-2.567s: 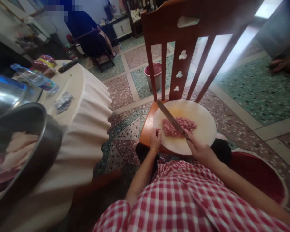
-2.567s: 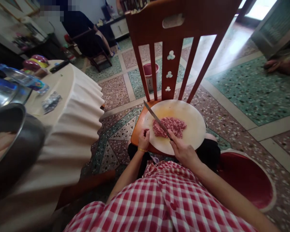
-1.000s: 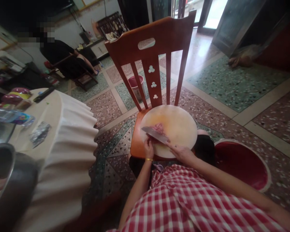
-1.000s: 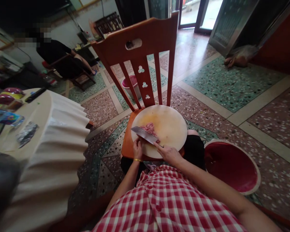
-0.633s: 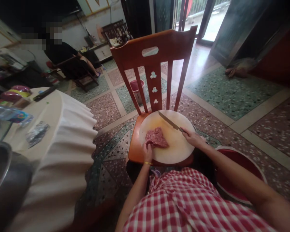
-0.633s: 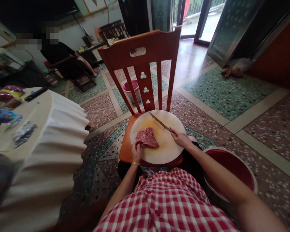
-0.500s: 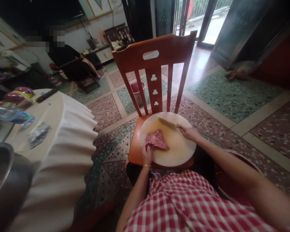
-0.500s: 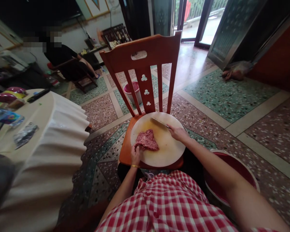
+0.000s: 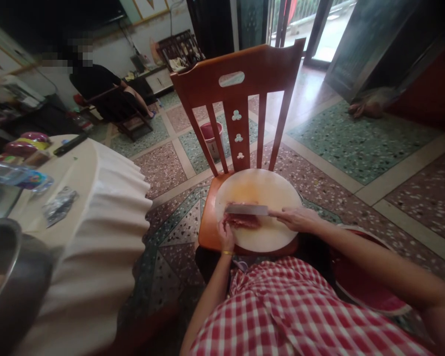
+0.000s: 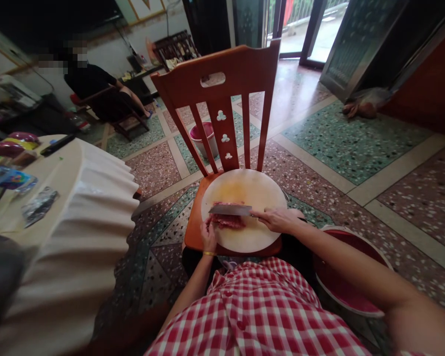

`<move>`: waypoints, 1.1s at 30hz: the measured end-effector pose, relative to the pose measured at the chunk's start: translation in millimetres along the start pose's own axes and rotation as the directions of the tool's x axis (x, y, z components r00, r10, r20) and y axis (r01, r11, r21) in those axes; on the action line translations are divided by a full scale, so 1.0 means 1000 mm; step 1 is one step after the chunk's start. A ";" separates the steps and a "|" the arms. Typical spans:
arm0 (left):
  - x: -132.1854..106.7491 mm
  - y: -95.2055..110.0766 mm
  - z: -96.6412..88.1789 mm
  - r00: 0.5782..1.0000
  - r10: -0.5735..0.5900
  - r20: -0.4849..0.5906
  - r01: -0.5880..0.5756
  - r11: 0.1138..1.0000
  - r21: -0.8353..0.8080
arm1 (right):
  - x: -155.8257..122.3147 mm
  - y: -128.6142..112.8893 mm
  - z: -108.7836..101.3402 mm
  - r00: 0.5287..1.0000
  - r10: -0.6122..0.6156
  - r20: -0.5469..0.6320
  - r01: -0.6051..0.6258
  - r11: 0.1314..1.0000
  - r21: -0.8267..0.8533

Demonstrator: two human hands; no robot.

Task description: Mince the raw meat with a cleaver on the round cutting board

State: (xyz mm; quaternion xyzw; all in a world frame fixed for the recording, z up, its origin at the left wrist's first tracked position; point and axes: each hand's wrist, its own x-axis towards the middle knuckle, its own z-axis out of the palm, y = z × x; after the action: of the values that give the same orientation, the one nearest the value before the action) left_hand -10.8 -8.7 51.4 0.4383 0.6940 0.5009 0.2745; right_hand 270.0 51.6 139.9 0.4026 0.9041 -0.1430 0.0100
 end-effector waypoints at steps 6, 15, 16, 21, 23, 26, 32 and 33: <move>0.001 -0.001 -0.005 0.999 0.026 -0.025 -0.026 1.000 -0.002 | -0.048 -0.007 0.007 0.987 0.046 -0.155 -0.043 0.999 0.024; 0.002 -0.001 0.000 1.000 0.026 -0.009 -0.026 0.999 -0.020 | -0.040 -0.041 0.052 0.899 0.430 -0.086 -0.402 0.887 0.229; 0.001 -0.002 0.001 1.000 0.026 -0.009 -0.026 0.999 -0.023 | -0.037 -0.048 0.053 0.908 0.415 -0.065 -0.385 0.884 0.264; -0.001 -0.002 -0.003 0.999 0.035 -0.023 -0.035 0.999 -0.011 | -0.036 -0.064 0.050 0.925 0.380 -0.028 -0.341 0.860 0.380; -0.001 0.000 -0.006 0.999 0.038 -0.026 -0.038 0.999 -0.002 | -0.039 -0.061 0.049 0.915 0.403 -0.031 -0.365 0.855 0.368; 0.001 0.001 -0.006 0.999 0.041 -0.014 -0.041 0.999 -0.006 | -0.035 -0.051 0.049 0.895 0.442 -0.053 -0.403 0.855 0.326; -0.002 0.004 -0.008 0.999 -0.025 -0.026 0.022 0.995 -0.096 | -0.025 -0.042 0.045 0.870 0.488 -0.076 -0.438 0.833 0.339; -0.005 0.008 -0.014 0.998 -0.048 -0.029 0.044 0.991 -0.129 | -0.026 -0.044 0.045 0.878 0.472 -0.075 -0.413 0.828 0.379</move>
State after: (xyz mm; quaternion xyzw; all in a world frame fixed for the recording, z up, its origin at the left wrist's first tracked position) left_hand -17.4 -19.0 63.1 0.3956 0.6745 0.5450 0.3026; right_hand 250.9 -7.5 111.8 0.6070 0.7430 -0.2621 -0.1041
